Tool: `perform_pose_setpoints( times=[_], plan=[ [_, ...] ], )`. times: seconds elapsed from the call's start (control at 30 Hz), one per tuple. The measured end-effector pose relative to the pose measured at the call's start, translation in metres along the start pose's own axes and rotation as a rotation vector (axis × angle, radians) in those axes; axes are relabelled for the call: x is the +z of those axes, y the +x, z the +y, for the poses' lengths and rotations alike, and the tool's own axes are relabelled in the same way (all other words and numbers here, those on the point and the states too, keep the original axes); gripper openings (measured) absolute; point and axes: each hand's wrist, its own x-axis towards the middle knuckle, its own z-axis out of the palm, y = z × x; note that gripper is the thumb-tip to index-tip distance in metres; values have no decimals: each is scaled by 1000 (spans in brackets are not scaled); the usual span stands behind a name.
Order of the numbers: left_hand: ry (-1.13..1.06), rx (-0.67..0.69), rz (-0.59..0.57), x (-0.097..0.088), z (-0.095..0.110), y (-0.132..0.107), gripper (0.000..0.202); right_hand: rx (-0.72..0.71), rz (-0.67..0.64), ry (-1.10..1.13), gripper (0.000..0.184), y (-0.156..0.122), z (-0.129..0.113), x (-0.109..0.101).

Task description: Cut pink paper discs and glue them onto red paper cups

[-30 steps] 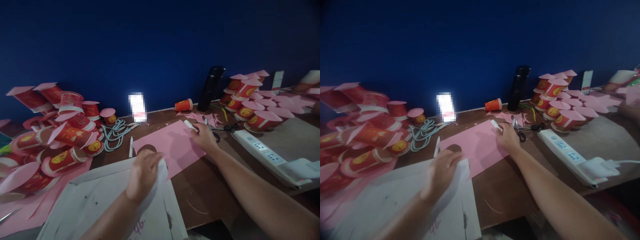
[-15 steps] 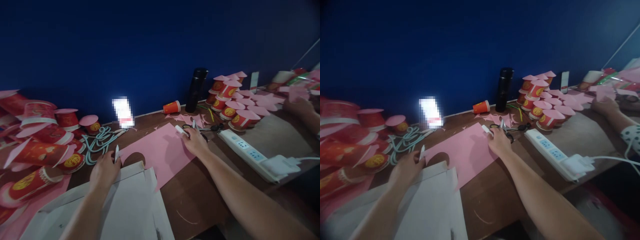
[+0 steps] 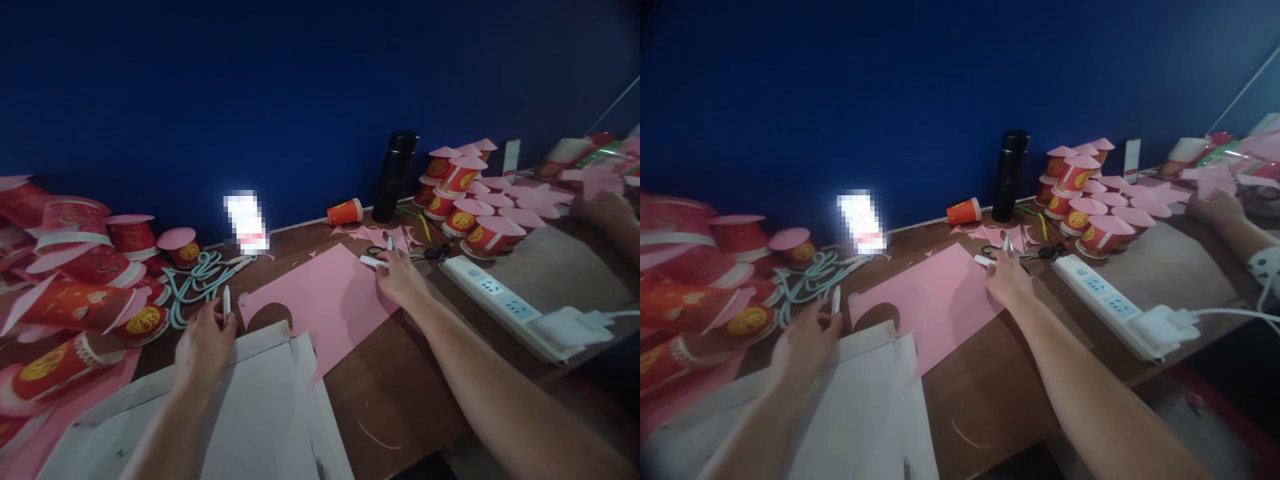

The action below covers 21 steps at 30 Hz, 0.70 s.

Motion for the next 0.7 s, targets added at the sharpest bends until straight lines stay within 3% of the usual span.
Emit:
perform_pose_setpoints(
  times=[0.1, 0.2, 0.33, 0.4, 0.47, 0.53, 0.7],
  plan=[
    [-12, 15, 42, -2, 3, -3, 46, 48, 23, -39, 39, -3, -2, -5],
    [-39, 62, 153, -2, 10, -8, 46, 23, 141, -8, 40, 0, -5, -12],
    [-123, 231, 330, 4, 23, -14, 45, -134, 238, 167, 30, 36, -14, -20],
    [-179, 349, 383, 10, 28, -14, 43, -127, 223, 325, 30, 67, -19, -22],
    [-225, 474, 404, 16, 30, -12, 42, -2, 147, 555, 35, 100, -25, -20],
    [-255, 565, 409, 21, 29, -9, 41, 49, 92, 622, 45, 129, -30, -14],
    [-289, 640, 402, 27, 27, -6, 30, 110, -49, 733, 59, 166, -38, 5]
  ],
)
